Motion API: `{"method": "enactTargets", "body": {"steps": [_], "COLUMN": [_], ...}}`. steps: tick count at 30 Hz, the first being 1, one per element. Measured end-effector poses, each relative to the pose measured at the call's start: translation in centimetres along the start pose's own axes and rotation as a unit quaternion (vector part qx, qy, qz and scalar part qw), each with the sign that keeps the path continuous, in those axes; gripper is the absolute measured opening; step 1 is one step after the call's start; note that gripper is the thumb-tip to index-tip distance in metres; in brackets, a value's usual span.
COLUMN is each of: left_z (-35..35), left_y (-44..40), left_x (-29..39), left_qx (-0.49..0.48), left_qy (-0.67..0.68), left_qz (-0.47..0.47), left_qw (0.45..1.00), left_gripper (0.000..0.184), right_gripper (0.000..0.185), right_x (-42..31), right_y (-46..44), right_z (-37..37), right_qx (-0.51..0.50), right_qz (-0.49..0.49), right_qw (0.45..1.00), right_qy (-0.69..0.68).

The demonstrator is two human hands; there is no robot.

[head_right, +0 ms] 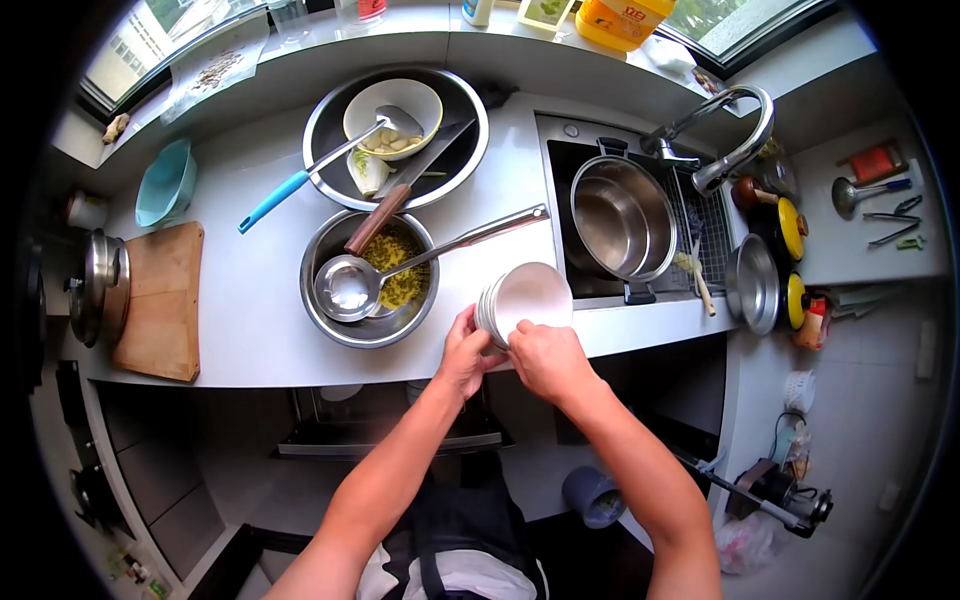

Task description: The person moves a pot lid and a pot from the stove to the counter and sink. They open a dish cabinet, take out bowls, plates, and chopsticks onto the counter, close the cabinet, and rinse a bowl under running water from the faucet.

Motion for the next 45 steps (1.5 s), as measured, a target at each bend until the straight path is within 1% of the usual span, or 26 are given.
{"method": "enactTargets", "body": {"steps": [4, 7, 11, 15, 18, 20, 22, 23, 24, 25, 26, 28, 29, 31, 32, 33, 34, 35, 36, 37, 38, 40, 42, 43, 44, 45], "left_z": [1.0, 1.1, 1.1, 0.6, 0.5, 1.0, -0.7, -1.9, -5.1, -7.7, -9.4, -10.8, -11.8, -14.0, -13.9, -13.7, -13.6, -13.3, -12.4, -11.5, -11.6, -11.9, -12.1, -12.2, -12.3, -12.1], "left_y": [-1.5, -1.9, -2.1, -1.4, 2.5, 7.2, 12.0, 14.6, 15.8, 17.0, 18.1, 17.1, 15.3, 10.5, 9.1, 7.3, 5.2, 3.9, 2.2, 0.8, 0.1, -1.0, -1.5, -1.4, -1.3, -1.0], "left_x": [2.0, 3.0, 3.6, 3.2, 3.3, 5.7, 12.1, 16.3, 20.0, 23.5, 26.6, 30.2, 31.5, 32.7, 33.5, 33.3, 32.6, 33.0, 33.0, 32.9, 33.1, 34.0, 34.5, 34.5, 34.7, 34.8], "left_qx": [0.041, 0.102, 0.128, 0.117, 0.101, 0.043, 0.053, 0.131, 0.179, 0.252, 0.320, 0.368, 0.367, 0.355, 0.353, 0.323, 0.287, 0.284, 0.208, 0.133, 0.132, 0.156, 0.170, 0.179, 0.187, 0.197], "left_qy": [-0.012, -0.074, -0.079, -0.065, -0.117, -0.145, -0.200, -0.242, -0.282, -0.334, -0.382, -0.482, -0.483, -0.456, -0.454, -0.347, -0.234, -0.236, -0.191, -0.144, -0.148, -0.167, -0.173, -0.170, -0.168, -0.166], "left_qz": [0.032, 0.028, 0.033, 0.049, 0.042, 0.032, 0.115, 0.178, 0.251, 0.296, 0.337, 0.347, 0.345, 0.258, 0.255, 0.199, 0.137, 0.134, 0.121, 0.106, 0.100, 0.112, 0.117, 0.126, 0.136, 0.142], "left_qw": [0.999, 0.992, 0.988, 0.990, 0.987, 0.988, 0.972, 0.945, 0.908, 0.859, 0.799, 0.715, 0.716, 0.774, 0.777, 0.857, 0.919, 0.920, 0.951, 0.975, 0.975, 0.967, 0.963, 0.961, 0.958, 0.956], "left_gripper": [0.057, 0.053, 0.051, 0.046, 0.041, 0.035, 0.026, 0.021, 0.021, 0.021, 0.021, 0.025, 0.025, 0.036, 0.036, 0.038, 0.039, 0.039, 0.036, 0.033, 0.033, 0.023, 0.021, 0.021, 0.020, 0.021], "right_gripper": [0.009, 0.005, 0.002, 0.003, 0.003, 0.002, 0.003, 0.004, 0.005, 0.013, 0.013, 0.010, 0.012, 0.015, 0.019, 0.019, 0.026, 0.032, 0.032, 0.036, 0.041, 0.039, 0.044, 0.044, 0.049, 0.054], "right_x": [2.2, 3.3, 3.7, 3.7, 3.6, 3.7, 3.9, 3.8, 3.9, 4.1, 4.0, 3.9, 4.0, 3.9, 3.9, 3.5, 2.8, 2.0, 1.9, 2.5, 3.1, 5.1, 8.2, 8.3, 10.0, 9.8], "right_y": [-0.9, -1.3, -2.1, -2.1, -2.1, -2.0, -1.8, -1.8, -1.7, -1.6, -1.7, -1.7, -1.6, -1.6, -1.5, -1.5, -1.4, -1.2, -0.9, 0.3, 1.6, 4.2, 7.0, 6.8, 7.4, 7.5], "right_z": [-0.8, -0.4, -0.2, 0.2, 0.1, -0.1, 0.1, -0.2, -0.5, -0.3, -0.4, -1.0, -0.8, -0.8, -1.0, -1.5, -2.8, -3.6, -3.3, -3.6, -3.9, -3.7, -0.7, -0.4, 3.1, 6.9], "right_qx": [0.027, 0.013, -0.009, -0.008, 0.010, 0.026, 0.040, 0.050, 0.059, 0.053, 0.055, 0.085, 0.084, 0.080, 0.078, 0.075, 0.097, 0.120, 0.122, 0.161, 0.199, 0.293, 0.372, 0.374, 0.379, 0.362], "right_qz": [-0.023, -0.026, -0.051, -0.068, -0.081, -0.076, -0.083, -0.084, -0.084, -0.078, -0.077, -0.073, -0.067, -0.051, -0.037, -0.034, -0.039, -0.043, -0.036, -0.012, 0.013, 0.098, 0.261, 0.265, 0.368, 0.447], "right_qw": [0.999, 0.999, 0.995, 0.994, 0.993, 0.993, 0.993, 0.993, 0.993, 0.994, 0.994, 0.993, 0.994, 0.995, 0.996, 0.997, 0.994, 0.991, 0.991, 0.987, 0.980, 0.950, 0.872, 0.870, 0.758, 0.597], "right_qy": [0.014, 0.044, 0.082, 0.091, 0.087, 0.085, 0.079, 0.069, 0.060, 0.050, 0.047, 0.029, 0.025, 0.010, -0.005, -0.003, 0.016, 0.033, 0.031, 0.021, 0.013, -0.042, -0.184, -0.182, -0.383, -0.559]}}
Point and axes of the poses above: each hand's wrist, its own y-axis away from the middle knuckle, its own z-axis out of the palm, x = y × z, the point moved 10 cm from there along -y, towards the middle knuckle, and after that the axes turned 13 degrees about -z, right-handed, at the moved point
